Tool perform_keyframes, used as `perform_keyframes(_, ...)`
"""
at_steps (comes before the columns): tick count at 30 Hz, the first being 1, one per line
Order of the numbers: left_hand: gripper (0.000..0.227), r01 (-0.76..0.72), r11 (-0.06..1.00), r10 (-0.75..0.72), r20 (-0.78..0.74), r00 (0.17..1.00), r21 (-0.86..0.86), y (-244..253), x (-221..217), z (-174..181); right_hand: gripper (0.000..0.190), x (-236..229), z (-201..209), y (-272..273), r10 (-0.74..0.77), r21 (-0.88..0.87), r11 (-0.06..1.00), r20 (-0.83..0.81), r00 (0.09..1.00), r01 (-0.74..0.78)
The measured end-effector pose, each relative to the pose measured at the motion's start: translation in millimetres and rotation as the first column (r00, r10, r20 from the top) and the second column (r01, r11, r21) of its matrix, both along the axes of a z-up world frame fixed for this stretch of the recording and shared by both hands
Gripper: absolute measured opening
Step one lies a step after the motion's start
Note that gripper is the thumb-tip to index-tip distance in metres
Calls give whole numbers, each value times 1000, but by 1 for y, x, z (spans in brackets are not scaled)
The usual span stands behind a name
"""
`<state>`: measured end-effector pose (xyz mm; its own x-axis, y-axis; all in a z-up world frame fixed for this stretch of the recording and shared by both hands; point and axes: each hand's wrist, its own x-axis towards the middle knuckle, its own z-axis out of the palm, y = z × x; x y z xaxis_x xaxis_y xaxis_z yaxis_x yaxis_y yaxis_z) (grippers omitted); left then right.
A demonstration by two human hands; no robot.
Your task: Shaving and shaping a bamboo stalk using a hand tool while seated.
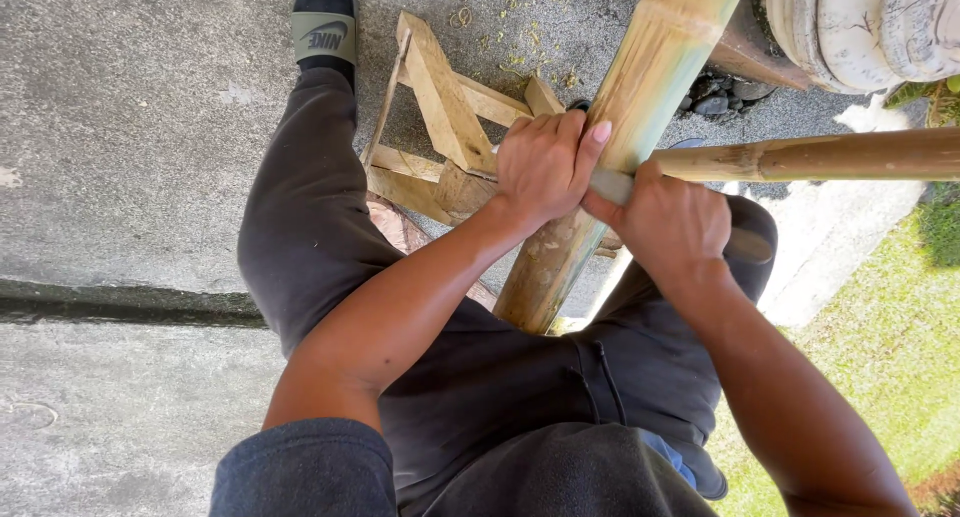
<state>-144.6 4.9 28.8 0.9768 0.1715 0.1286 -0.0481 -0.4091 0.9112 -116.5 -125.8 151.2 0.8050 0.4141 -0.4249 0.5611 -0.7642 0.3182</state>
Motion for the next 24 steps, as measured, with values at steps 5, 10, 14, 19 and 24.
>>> perform_keyframes(5, 50, 19, 1000, -18, -116, 993, 9, -4, 31, -3, 77, 35, 4, 8, -58, -85, 995, -49, 997, 53)
perform_keyframes(10, 54, -39, 999, 40, -13, 999, 34, -2, 16, 2, 78, 18, 0, -6, 6, 1, 1000, -27, 1000, -6)
perform_keyframes(14, 56, -52, 998, 51, 22, 998, 34, -1, 5, 3, 79, 10, -2, -10, 8, 42, 999, -42, 999, -7)
perform_keyframes(19, 53, 7, 999, -2, -91, 996, 53, 1, 28, 4, 80, 29, -2, -1, -35, -51, 998, -30, 999, 33)
perform_keyframes(24, 54, -31, 999, 33, -69, 997, 29, -2, 20, 5, 80, 23, -2, -9, 47, -10, 999, -19, 999, -47)
